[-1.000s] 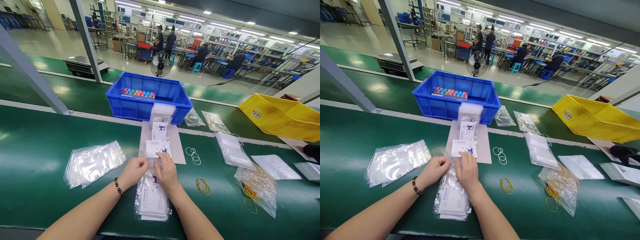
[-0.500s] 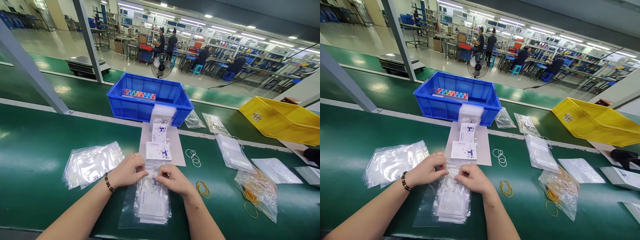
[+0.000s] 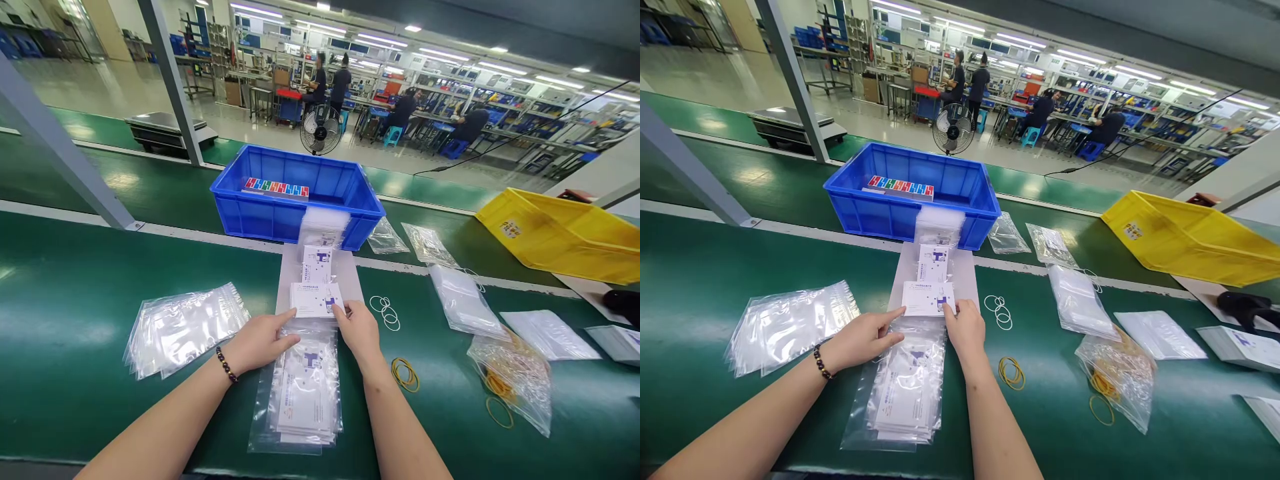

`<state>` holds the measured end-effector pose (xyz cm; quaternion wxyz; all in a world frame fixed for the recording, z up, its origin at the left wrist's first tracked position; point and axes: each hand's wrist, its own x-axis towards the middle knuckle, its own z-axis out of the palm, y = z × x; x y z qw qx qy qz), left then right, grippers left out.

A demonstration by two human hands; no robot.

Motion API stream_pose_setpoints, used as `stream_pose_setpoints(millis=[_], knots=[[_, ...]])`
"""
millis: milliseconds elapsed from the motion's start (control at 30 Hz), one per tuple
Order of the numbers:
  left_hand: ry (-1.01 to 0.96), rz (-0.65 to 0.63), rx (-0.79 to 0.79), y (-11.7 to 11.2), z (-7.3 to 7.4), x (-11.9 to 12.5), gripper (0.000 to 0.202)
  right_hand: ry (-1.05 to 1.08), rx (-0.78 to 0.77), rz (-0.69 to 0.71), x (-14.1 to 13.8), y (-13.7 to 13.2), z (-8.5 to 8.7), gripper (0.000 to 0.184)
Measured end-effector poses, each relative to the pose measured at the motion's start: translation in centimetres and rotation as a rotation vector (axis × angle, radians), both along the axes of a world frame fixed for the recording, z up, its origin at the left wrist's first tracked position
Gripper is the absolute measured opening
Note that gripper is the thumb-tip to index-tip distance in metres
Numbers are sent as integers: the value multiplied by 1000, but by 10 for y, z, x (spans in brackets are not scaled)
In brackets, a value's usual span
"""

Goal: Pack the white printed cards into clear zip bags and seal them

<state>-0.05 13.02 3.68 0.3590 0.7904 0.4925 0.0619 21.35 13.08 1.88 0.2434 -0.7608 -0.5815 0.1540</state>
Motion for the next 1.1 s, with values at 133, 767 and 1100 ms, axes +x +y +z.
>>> stream_pose_setpoints(millis=[133,767,1100], knots=[[10,-6,31,-1,2,0,56,124,160,-78,-1,-2,4,24],[-182,-74,-4,-1,9,-2,22,811,281,-63,-2,-9,10,17],[-572,76,-169,-2,2,4,17,741,17,440,-2,-14,20,13]])
